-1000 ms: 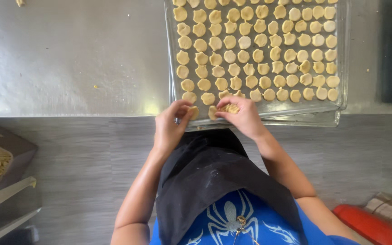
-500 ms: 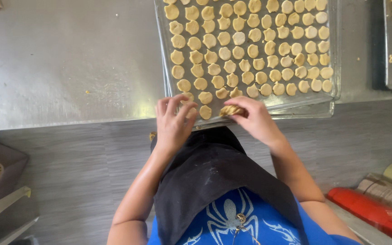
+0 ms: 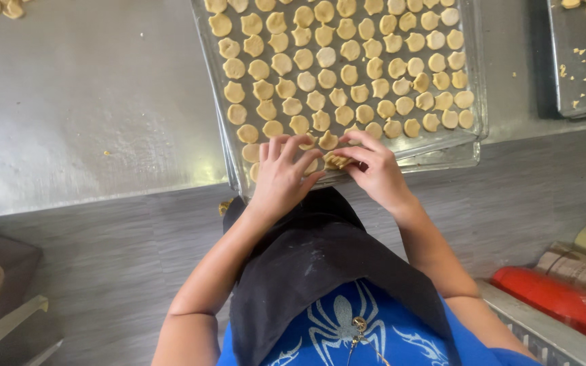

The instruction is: The person picks up small circular pieces of dough by hand, folds them, and arranges them in tight rows on a metal baking tray.

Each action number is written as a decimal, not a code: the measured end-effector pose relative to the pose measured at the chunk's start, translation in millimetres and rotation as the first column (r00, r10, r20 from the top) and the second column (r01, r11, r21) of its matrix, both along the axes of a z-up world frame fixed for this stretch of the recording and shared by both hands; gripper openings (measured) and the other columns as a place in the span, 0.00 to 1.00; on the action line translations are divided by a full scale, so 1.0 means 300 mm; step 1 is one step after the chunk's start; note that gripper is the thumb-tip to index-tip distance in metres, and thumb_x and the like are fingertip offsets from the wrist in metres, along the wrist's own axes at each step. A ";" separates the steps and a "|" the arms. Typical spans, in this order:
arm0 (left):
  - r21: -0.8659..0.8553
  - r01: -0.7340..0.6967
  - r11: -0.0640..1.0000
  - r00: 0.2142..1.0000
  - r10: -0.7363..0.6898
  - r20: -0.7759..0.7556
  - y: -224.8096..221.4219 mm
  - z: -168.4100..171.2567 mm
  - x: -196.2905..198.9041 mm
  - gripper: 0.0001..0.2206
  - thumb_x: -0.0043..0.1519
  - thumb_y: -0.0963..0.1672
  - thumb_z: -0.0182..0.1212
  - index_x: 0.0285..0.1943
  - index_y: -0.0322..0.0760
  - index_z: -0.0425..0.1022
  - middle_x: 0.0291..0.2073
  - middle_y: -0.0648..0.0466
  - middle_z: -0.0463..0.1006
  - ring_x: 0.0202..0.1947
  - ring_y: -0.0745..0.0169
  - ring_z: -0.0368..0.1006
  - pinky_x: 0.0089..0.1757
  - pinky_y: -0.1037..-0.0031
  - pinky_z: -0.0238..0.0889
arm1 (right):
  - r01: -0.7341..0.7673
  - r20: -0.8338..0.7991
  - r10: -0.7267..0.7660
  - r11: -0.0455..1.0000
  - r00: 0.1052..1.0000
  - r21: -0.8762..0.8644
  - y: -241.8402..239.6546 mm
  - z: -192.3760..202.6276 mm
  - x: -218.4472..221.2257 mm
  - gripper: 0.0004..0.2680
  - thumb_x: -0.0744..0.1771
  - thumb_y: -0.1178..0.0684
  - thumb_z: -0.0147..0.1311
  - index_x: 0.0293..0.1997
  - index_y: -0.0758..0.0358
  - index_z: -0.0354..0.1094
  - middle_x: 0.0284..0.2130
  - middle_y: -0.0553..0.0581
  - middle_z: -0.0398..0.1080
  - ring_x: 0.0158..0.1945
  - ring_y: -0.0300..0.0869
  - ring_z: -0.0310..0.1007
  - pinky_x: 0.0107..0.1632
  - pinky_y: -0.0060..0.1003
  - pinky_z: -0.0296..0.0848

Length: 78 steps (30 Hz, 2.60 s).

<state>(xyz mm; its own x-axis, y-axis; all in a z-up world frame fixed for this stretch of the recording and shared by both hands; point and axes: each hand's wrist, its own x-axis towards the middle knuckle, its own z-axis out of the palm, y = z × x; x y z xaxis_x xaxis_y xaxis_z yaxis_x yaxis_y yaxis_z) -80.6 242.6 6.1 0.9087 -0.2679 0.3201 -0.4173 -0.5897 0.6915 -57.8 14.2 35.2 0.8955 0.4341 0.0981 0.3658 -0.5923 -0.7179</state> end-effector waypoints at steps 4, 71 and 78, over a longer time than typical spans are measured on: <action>0.010 0.010 1.000 1.000 -0.010 0.003 -0.054 -0.002 0.021 0.18 0.54 0.47 0.74 0.52 0.45 0.77 0.56 0.55 0.70 0.58 0.47 0.63 0.52 0.57 0.56 | 0.102 -0.182 -0.085 0.991 0.980 0.087 -0.120 0.035 0.012 0.11 0.63 0.67 0.63 0.48 0.65 0.76 0.43 0.55 0.75 0.43 0.39 0.79 0.41 0.29 0.80; 0.099 0.265 0.959 0.963 -0.269 0.030 -0.993 0.063 0.330 0.16 0.56 0.49 0.73 0.51 0.46 0.79 0.57 0.55 0.71 0.57 0.46 0.62 0.52 0.55 0.55 | 0.435 0.017 -0.439 0.895 0.898 0.102 -1.166 -0.025 0.238 0.05 0.67 0.67 0.61 0.42 0.65 0.69 0.39 0.53 0.71 0.37 0.36 0.72 0.38 0.29 0.70; 0.063 0.433 0.899 0.901 -0.433 -0.012 -1.253 0.082 0.406 0.12 0.57 0.46 0.70 0.48 0.44 0.78 0.55 0.54 0.71 0.58 0.47 0.62 0.57 0.56 0.58 | 0.723 0.261 -0.709 0.689 0.656 0.055 -1.742 -0.164 0.471 0.06 0.68 0.69 0.57 0.45 0.66 0.71 0.42 0.56 0.73 0.45 0.43 0.77 0.47 0.36 0.77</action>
